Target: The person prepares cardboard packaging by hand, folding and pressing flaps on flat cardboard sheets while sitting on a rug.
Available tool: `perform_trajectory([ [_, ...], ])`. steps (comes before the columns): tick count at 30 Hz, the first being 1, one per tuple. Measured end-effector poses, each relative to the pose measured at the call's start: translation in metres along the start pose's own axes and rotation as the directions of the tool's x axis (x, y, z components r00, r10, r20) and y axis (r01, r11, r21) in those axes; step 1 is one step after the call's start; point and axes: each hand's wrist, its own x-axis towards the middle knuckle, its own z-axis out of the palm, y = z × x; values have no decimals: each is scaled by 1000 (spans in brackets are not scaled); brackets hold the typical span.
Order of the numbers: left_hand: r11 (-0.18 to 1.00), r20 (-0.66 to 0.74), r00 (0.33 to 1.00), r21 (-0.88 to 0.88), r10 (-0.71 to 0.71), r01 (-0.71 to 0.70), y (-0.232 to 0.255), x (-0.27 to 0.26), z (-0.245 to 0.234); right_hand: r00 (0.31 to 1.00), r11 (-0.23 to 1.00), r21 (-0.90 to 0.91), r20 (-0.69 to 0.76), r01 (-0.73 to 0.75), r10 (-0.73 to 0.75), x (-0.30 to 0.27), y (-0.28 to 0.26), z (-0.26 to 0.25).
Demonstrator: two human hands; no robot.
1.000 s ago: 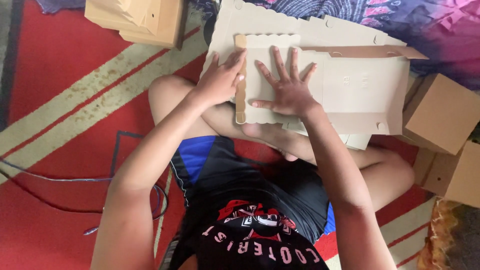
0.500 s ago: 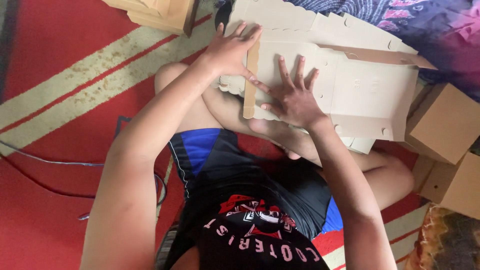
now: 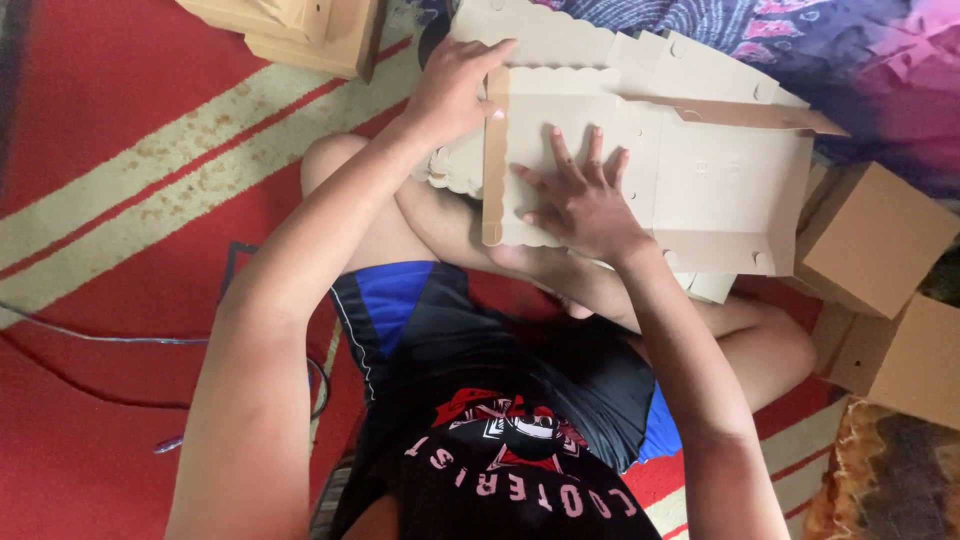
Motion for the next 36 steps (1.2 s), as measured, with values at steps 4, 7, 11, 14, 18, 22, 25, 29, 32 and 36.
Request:
perform_trajectory([
  [4,950,143,975,-237,-171,202,33,9,-16,996,996,69,77,-50,45,-19,-3,-11],
  [7,955,132,985,-264,-107,139,43,17,-6,998,1000,7,62,-22,21,-35,-2,-18],
  [11,910,13,993,-400,-115,111,48,34,23,996,992,92,0,-89,89,-57,1,-36],
  [14,907,-82,993,-419,-90,48,54,54,36,988,985,117,-80,-126,135,-65,3,-41],
  [18,909,-208,970,-417,-123,26,50,81,53,985,994,86,-150,-72,85,-57,4,-52],
  [22,863,-268,952,-505,-150,-6,51,74,63,980,991,117,-195,66,-42,-34,7,-36],
  [25,948,-204,967,-307,-153,85,50,45,60,957,985,50,-251,164,-146,-13,10,-22],
  [29,991,-223,973,-132,-61,31,57,-20,45,949,996,-12,-305,84,-83,-3,15,-7],
  [32,998,-262,964,-58,-50,36,73,-58,34,932,992,124,-363,31,16,6,17,-4],
  [36,972,-191,954,-97,-230,215,107,-79,19,924,986,133,-354,-101,142,26,43,29],
])
